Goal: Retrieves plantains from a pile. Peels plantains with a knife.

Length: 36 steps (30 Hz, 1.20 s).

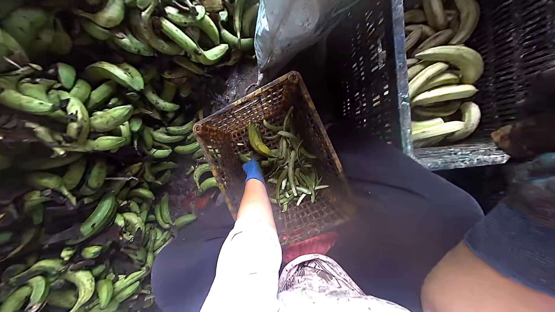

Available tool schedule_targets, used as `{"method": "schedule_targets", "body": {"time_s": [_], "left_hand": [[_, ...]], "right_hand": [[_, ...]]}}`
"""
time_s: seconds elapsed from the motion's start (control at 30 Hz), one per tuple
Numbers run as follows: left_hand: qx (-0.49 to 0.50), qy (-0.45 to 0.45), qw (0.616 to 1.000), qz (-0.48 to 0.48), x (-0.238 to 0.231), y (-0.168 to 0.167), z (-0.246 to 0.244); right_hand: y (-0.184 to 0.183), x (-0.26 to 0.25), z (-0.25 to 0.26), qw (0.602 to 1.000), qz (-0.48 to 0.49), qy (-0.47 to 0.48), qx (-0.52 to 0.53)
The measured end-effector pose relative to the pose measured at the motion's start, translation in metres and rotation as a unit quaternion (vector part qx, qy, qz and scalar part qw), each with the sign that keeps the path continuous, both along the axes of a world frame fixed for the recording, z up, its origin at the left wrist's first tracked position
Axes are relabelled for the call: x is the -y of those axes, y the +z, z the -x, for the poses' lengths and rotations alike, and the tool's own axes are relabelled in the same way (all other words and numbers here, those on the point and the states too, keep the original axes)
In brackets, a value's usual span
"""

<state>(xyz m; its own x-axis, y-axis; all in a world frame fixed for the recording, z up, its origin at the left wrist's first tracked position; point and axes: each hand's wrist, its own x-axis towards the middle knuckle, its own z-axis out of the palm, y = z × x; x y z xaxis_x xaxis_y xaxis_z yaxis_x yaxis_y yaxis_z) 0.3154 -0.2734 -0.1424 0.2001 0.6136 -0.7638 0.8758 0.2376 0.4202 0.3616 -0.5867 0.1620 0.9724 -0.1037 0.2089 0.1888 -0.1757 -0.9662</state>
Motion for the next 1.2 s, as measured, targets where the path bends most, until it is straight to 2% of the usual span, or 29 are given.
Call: {"method": "schedule_targets", "body": {"time_s": [0.07,0.17,0.23,0.3,0.33,0.4,0.43,0.5,0.57,0.67,0.73,0.77,0.8,0.9,0.93,0.97,1.0,1.03,1.07,1.13,1.2], "left_hand": [[-0.015,-0.007,0.999,-0.031,-0.003,-0.007,-0.008],[0.046,0.011,0.999,-0.012,0.0,-0.002,-0.009],[0.115,-0.043,0.992,0.01,0.004,0.021,-0.005],[0.192,-0.118,0.974,0.014,0.008,0.045,0.001],[0.22,-0.138,0.966,0.013,0.008,0.051,0.002],[0.263,-0.144,0.953,0.031,0.005,0.067,0.0],[0.289,-0.13,0.947,0.054,0.003,0.083,-0.003],[0.334,-0.11,0.931,0.101,-0.004,0.123,-0.002],[0.365,-0.106,0.915,0.138,-0.014,0.153,0.005],[0.436,-0.099,0.871,0.206,-0.016,0.2,0.008],[0.478,-0.11,0.849,0.195,-0.009,0.233,0.014],[0.498,-0.112,0.841,0.181,-0.004,0.249,0.018],[0.512,-0.114,0.836,0.163,0.002,0.266,0.023],[0.566,-0.113,0.807,0.129,0.012,0.294,0.028],[0.583,-0.113,0.795,0.124,0.013,0.299,0.029],[0.598,-0.112,0.784,0.121,0.013,0.303,0.031],[0.609,-0.11,0.776,0.125,0.012,0.306,0.033],[0.62,-0.104,0.764,0.144,0.01,0.31,0.035],[0.638,-0.099,0.742,0.181,0.005,0.315,0.034],[0.667,-0.086,0.688,0.271,-0.01,0.33,0.025],[0.641,-0.088,0.69,0.323,-0.02,0.339,0.035]], "right_hand": [[-0.003,0.001,-0.008,0.995,-0.078,0.054,0.011],[0.0,-0.004,-0.019,0.99,-0.13,0.025,0.04],[0.001,-0.002,-0.02,0.991,-0.124,0.024,0.032],[0.005,-0.01,-0.02,0.986,-0.163,0.041,0.007],[0.01,-0.02,-0.022,0.973,-0.224,0.058,0.002],[0.028,-0.051,-0.028,0.917,-0.39,0.079,-0.001],[0.035,-0.067,-0.026,0.908,-0.41,0.082,0.004],[0.029,-0.092,-0.003,0.922,-0.378,0.086,-0.011],[-0.007,-0.108,0.031,0.941,-0.312,0.124,-0.034],[-0.059,-0.131,0.074,0.959,-0.188,0.13,-0.167],[-0.061,-0.137,0.086,0.956,-0.122,0.122,-0.238],[-0.05,-0.137,0.09,0.961,-0.127,0.121,-0.215],[-0.033,-0.136,0.093,0.969,-0.156,0.125,-0.148],[0.022,-0.133,0.092,0.957,-0.224,0.146,0.115],[0.027,-0.132,0.086,0.954,-0.199,0.145,0.17],[0.019,-0.131,0.08,0.964,-0.146,0.14,0.171],[-0.001,-0.128,0.077,0.979,-0.077,0.149,0.115],[-0.024,-0.125,0.077,0.986,0.001,0.165,0.011],[-0.041,-0.123,0.077,0.977,0.045,0.192,-0.082],[-0.038,-0.121,0.069,0.951,0.015,0.238,-0.196],[-0.016,-0.119,0.063,0.929,-0.098,0.27,-0.234]]}}
